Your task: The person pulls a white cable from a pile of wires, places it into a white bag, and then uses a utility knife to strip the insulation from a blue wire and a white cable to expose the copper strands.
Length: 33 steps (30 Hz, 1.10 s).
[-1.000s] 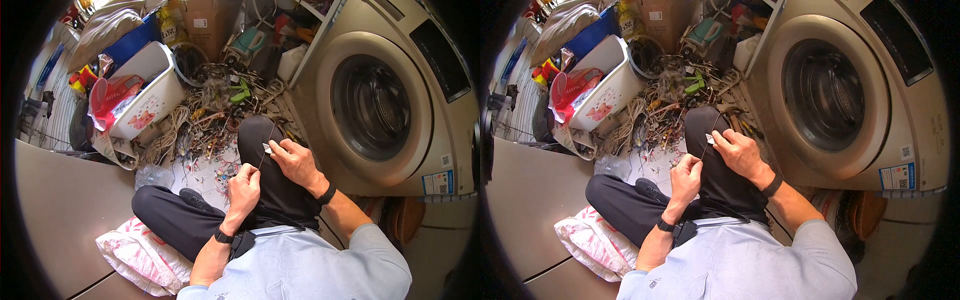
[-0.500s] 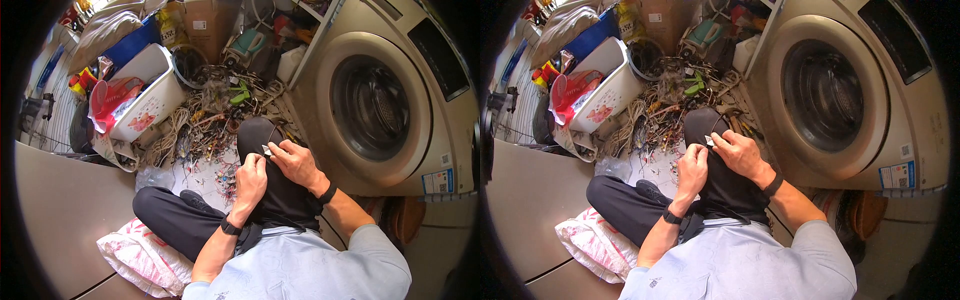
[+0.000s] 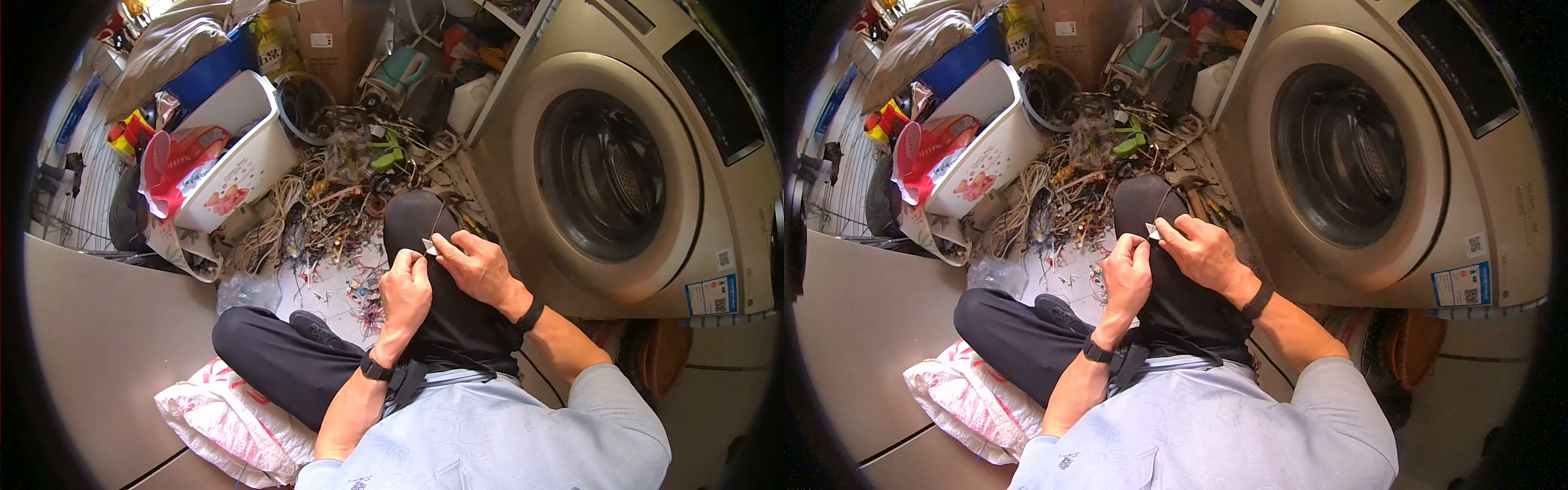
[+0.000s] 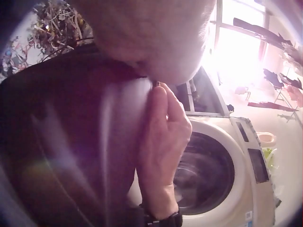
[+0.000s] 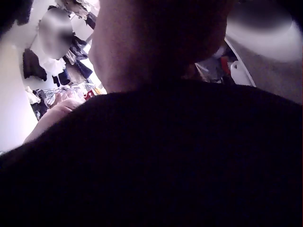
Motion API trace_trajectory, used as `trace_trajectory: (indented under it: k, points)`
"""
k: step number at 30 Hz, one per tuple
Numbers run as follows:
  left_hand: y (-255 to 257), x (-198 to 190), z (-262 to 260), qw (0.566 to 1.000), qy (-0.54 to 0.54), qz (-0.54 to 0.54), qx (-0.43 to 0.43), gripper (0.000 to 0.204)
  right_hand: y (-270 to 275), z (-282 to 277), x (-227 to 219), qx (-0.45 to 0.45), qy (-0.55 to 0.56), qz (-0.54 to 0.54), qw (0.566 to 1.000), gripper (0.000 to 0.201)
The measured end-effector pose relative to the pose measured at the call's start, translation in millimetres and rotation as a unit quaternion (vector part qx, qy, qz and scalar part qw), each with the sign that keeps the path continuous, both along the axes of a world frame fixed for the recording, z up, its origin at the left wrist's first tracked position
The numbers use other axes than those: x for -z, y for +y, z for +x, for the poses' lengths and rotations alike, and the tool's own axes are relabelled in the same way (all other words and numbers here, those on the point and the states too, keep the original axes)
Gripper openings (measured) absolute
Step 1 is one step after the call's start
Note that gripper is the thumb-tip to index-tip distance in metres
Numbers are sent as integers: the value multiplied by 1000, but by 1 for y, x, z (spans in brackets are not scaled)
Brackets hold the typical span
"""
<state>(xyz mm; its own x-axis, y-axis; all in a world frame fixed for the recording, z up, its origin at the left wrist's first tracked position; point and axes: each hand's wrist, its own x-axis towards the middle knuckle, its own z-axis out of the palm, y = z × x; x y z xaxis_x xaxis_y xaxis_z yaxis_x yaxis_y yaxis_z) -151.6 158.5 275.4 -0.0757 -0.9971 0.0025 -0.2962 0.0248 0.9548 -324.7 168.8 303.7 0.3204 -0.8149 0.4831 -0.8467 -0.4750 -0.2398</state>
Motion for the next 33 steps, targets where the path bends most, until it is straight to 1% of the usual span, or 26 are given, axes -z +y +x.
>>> trace_trajectory:
  k: [1, 3, 5, 6, 8, 9, 11, 13, 16, 17, 18, 22, 28, 30, 33]
  points:
    - [0, 1, 0, 1000, -1, 0, 0, 14, -1, -2, 0, -12, -12, 8, 1000, 39]
    - [-1, -2, -1, 999, 0, 32, -5, 15, -2, -5, 1, -25, -25, 16, 999, 39]
    - [-2, 1, -1, 999, 8, 35, -5, 15, -3, -9, 2, -65, -51, -4, 997, 38]
    - [-3, 2, -2, 999, 18, 38, -6, 16, -3, -11, 5, -65, -51, -4, 997, 38]
    - [-2, 3, -2, 999, 13, 35, -2, 16, -3, -12, 10, -48, -106, 4, 993, 38]
    - [-2, 3, -2, 999, 9, 31, 1, 16, -2, -11, 9, -48, -106, 5, 993, 38]
    - [-2, 4, -3, 1000, 5, 18, 1, 16, -1, -7, 7, -10, -80, 21, 997, 38]
    - [-2, 4, -4, 1000, 2, 5, 2, 15, 0, -5, 4, -2, -58, 17, 998, 38]
    - [-1, -1, -2, 1000, -2, 27, 5, 14, -1, -3, -1, 2, -26, 16, 1000, 38]
    - [-1, -1, -1, 1000, -3, 11, 3, 13, -2, -2, -1, 3, -15, 19, 1000, 38]
    - [-1, -1, -1, 1000, -3, -4, 2, 12, -2, -3, -1, 2, -15, 20, 1000, 38]
    - [0, -1, 2, 1000, 11, -6, 4, 11, -3, -3, -2, 0, -6, 20, 1000, 38]
    - [11, -2, 8, 1000, 10, 21, 14, 10, -2, -3, -1, 13, 4, 12, 1000, 38]
    - [17, -1, 10, 998, 40, 39, 11, 10, -2, -3, -1, 15, 11, 2, 1000, 38]
    - [20, 0, 15, 999, 33, 33, 13, 10, -1, -2, -1, 20, 6, 7, 1000, 38]
